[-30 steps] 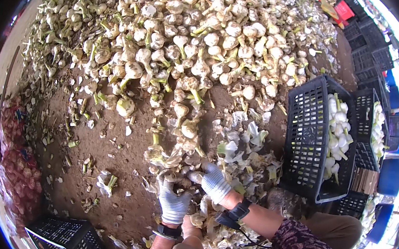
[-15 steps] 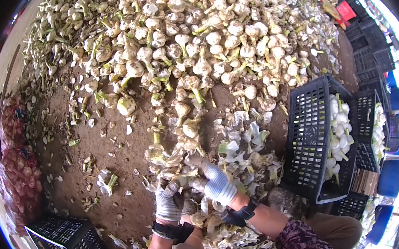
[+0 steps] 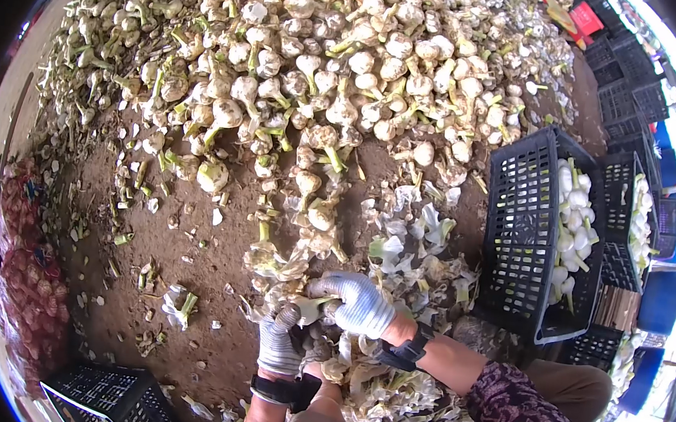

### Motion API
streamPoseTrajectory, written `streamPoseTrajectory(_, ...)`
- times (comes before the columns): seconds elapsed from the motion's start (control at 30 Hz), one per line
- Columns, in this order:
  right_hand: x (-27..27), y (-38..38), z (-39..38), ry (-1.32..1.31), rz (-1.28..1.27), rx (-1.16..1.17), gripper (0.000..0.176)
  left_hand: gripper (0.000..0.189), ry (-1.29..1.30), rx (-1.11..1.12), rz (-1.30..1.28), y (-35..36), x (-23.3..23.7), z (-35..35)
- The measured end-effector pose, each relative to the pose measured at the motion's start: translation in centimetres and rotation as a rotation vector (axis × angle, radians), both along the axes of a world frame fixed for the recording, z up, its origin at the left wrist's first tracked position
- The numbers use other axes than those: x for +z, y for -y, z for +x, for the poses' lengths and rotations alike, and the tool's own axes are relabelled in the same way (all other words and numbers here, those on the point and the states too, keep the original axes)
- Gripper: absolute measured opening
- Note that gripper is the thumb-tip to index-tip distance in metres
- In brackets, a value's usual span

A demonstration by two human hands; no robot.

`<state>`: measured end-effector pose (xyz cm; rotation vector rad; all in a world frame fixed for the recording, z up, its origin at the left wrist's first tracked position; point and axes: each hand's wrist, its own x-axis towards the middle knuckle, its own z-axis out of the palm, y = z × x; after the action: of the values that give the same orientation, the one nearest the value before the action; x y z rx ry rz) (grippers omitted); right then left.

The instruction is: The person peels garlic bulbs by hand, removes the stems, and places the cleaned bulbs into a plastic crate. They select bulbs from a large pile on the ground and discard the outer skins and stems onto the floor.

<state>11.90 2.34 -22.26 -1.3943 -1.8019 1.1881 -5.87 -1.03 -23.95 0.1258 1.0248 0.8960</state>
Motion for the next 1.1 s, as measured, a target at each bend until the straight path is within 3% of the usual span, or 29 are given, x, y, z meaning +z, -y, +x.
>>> streamPoseTrajectory(0.07, -0.5, -0.3, -0.1, -0.037, 0.084, -0.016, 0.035, 0.056, 0.025, -0.156, 0.002, 0.1, -0.7, -1.0)
streamPoseTrajectory(0.13, -1.7, -0.7, 0.1, -0.277, -0.147, 0.101, 0.033, 0.062, 0.128, -0.152, 0.052, 0.1, -0.4, -0.7)
streamPoseTrajectory(0.2, -1.9, -0.6, 0.0, -0.408, -0.277, 0.101, 0.031, 0.064, 0.076, 0.046, -0.108, 0.4, 0.4, 0.1)
streamPoseTrajectory(0.27, -0.8, -0.7, 0.0, -0.587, -0.413, 0.032, 0.030, 0.066, 0.190, -0.008, -0.087, 0.6, -1.0, -0.9)
streamPoseTrajectory(0.3, -1.5, -0.9, 0.2, -0.552, -0.226, 0.049, 0.032, 0.066, 0.169, -0.028, -0.023, 0.4, -1.0, -0.8)
streamPoseTrajectory(0.33, -1.8, -0.6, 0.7, -0.549, -0.223, 0.053, 0.032, 0.067, 0.147, -0.045, 0.044, 0.1, -1.0, -0.7)
streamPoseTrajectory(0.4, -1.8, 0.0, 2.4, -0.834, -0.580, -0.429, 0.031, 0.063, 0.104, -0.012, 0.096, -0.3, -0.8, -0.3)
streamPoseTrajectory(0.43, -1.8, 0.0, 2.7, -0.653, -0.493, -0.531, 0.037, 0.060, 0.059, 0.019, 0.138, -0.2, -0.7, 0.0)
streamPoseTrajectory(0.6, -1.0, 2.0, 2.8, -0.582, -0.768, -0.326, 0.044, 0.052, -0.037, 0.142, 0.249, -0.2, -0.3, 1.6)
streamPoseTrajectory(0.67, -0.6, 1.4, 2.5, -1.098, -0.780, -0.747, 0.040, 0.046, -0.067, 0.177, 0.249, -0.3, 0.4, 1.3)
streamPoseTrajectory(0.7, -0.5, 1.0, 2.4, -0.911, -0.699, -0.816, 0.041, 0.044, 0.087, 0.200, 0.182, -0.3, 0.6, 0.8)
streamPoseTrajectory(0.73, -0.6, 1.0, 2.4, -0.913, -0.700, -0.812, 0.041, 0.042, 0.243, 0.222, 0.116, -0.4, 0.8, 0.6)
streamPoseTrajectory(0.8, -0.9, 1.7, 2.8, -0.600, -0.485, -0.344, 0.037, 0.042, 0.263, 0.237, 0.046, -0.2, 1.3, 0.8)
streamPoseTrajectory(0.83, -1.4, 1.8, 2.2, -0.669, -0.501, -0.207, 0.038, 0.041, 0.243, 0.217, 0.031, -0.4, 1.4, 1.0)
streamPoseTrajectory(0.93, -0.4, 1.6, 0.6, -0.338, -0.276, -0.163, 0.035, 0.040, 0.261, 0.263, 0.026, -0.5, 1.0, 1.3)
streamPoseTrajectory(1.07, -0.4, 1.9, -0.1, -0.375, -0.293, -0.171, 0.028, 0.036, 0.207, 0.132, 0.087, -0.3, 0.9, 0.5)
streamPoseTrajectory(1.1, 0.4, 1.7, 0.0, -0.497, -0.454, -0.237, 0.023, 0.034, 0.222, 0.148, 0.048, -0.1, 0.3, 0.2)
